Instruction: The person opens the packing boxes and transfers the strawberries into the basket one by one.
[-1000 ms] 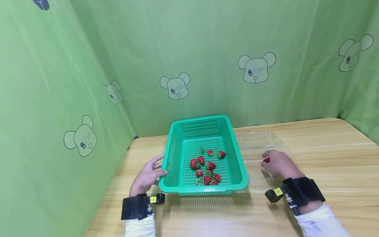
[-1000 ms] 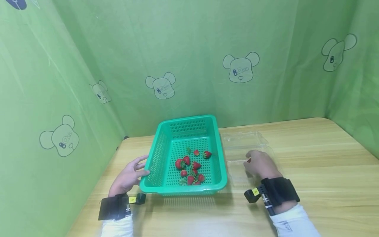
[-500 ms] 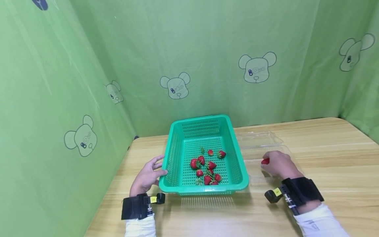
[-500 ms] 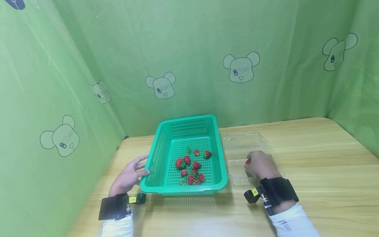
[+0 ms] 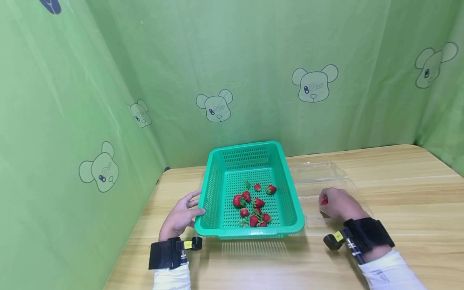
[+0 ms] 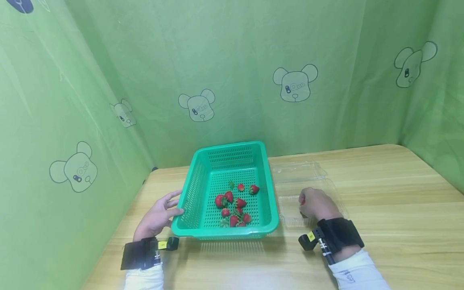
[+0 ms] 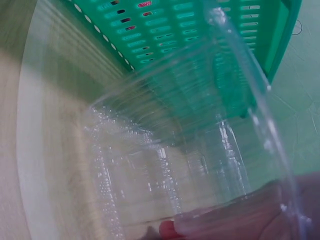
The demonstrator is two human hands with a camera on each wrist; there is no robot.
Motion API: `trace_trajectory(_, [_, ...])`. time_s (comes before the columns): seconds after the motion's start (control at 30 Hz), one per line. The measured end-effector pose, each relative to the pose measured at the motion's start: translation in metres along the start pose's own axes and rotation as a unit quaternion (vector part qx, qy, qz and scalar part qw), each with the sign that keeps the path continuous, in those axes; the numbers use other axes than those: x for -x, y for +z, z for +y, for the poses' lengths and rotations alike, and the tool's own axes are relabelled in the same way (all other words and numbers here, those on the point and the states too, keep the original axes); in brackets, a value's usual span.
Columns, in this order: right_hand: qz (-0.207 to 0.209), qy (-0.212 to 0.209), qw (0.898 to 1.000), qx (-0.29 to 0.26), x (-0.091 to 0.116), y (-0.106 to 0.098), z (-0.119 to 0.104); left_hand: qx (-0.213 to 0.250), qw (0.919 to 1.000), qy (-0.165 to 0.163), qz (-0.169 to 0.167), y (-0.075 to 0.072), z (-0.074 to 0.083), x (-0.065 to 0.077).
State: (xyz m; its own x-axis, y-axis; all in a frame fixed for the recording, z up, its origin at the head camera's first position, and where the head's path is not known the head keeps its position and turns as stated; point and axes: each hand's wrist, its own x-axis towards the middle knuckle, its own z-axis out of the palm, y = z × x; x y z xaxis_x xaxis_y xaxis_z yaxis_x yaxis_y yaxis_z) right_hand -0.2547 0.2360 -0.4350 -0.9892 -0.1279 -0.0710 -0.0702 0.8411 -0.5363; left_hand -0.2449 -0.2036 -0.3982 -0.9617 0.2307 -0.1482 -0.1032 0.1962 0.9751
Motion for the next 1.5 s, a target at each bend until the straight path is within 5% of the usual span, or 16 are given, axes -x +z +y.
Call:
trace_trajectory(1.0, [0.004,-0.008,0.999,-0.035,0.004,-0.005,-0.014,-0.002,1.0000,0.001,0.002,0.000,-0.002,-0.001])
trace_trajectory(1.5, [0.024,-0.045,0.999,-0.016,0.003,-0.010,-0.014,0.000,1.0000,0.002,0.001,-0.001,-0.002,0.000])
